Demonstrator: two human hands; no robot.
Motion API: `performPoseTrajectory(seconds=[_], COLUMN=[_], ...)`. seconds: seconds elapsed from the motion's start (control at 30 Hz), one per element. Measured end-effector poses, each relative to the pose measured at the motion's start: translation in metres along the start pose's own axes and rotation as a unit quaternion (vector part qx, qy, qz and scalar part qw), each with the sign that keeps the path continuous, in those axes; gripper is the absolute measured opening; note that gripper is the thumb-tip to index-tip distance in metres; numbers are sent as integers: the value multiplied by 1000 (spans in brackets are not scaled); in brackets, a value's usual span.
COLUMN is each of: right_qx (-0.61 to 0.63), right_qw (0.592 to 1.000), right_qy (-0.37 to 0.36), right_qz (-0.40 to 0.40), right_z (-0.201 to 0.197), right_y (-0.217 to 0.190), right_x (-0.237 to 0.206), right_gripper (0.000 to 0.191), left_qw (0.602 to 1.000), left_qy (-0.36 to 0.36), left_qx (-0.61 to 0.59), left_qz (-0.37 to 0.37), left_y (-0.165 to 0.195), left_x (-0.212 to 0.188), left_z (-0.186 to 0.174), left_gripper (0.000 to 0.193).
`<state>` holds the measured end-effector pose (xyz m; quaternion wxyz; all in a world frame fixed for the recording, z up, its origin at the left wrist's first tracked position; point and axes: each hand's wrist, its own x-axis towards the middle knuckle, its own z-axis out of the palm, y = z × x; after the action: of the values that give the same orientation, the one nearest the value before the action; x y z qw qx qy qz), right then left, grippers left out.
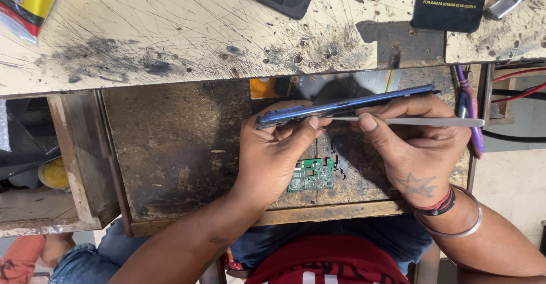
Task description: The person sits at a repair bench and first handles a roll of clear tape, pulling and pressing a strip. They then pick up a smartphone frame, remove its back cover, and use a metal pry tool to work along the edges of the phone body, separating the housing and exposing the internal motherboard on the bench.
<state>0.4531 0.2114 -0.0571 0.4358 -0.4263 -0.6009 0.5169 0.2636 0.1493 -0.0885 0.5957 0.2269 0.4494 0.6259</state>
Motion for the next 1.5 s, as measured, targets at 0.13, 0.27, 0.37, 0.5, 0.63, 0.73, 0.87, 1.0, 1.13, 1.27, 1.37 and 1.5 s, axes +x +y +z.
performPoseTrajectory(seconds=[0.13,0.27,0.37,0.5,0.63,0.73,0.87,1.0,1.13,1.27,1.37,1.5], right_qx=[-12,-49,-43,-40,-40,-23,-9,-15,-16,-17,-19,-9], right_qw=[1000,998,999,999,999,999,1000,1000,1000,1000,1000,1000], right_qy=[0,-1,-3,6,8,9,12,10,10,7,3,2], right_qz=[-27,-40,-32,-24,-28,-22,-15,-13,-5,-1,0,3], right_z=[-1,-3,-3,-2,-1,0,1,2,2,2,2,2], right_y=[2,4,5,5,4,3,2,1,0,0,0,0], right_x=[-1,-2,-2,-2,-1,0,0,1,2,1,2,2], right_gripper=[18,18,18,18,19,18,19,19,18,17,16,16], left_qw=[1000,1000,1000,1000,1000,1000,1000,1000,1000,1000,1000,1000], left_qy=[15,12,13,12,4,3,9,14,6,5,3,2], left_qx=[-12,4,-1,-4,12,16,12,13,3,2,5,2], left_qz=[-21,-15,-19,-21,-15,-13,-15,-24,-15,-18,-17,-13], left_y=[0,0,-1,0,2,3,3,3,2,2,2,2], left_x=[1,1,1,0,1,0,0,1,1,1,1,0], left_z=[1,0,1,1,0,1,2,3,2,2,2,2], left_gripper=[16,17,17,17,17,17,17,17,15,14,14,13])
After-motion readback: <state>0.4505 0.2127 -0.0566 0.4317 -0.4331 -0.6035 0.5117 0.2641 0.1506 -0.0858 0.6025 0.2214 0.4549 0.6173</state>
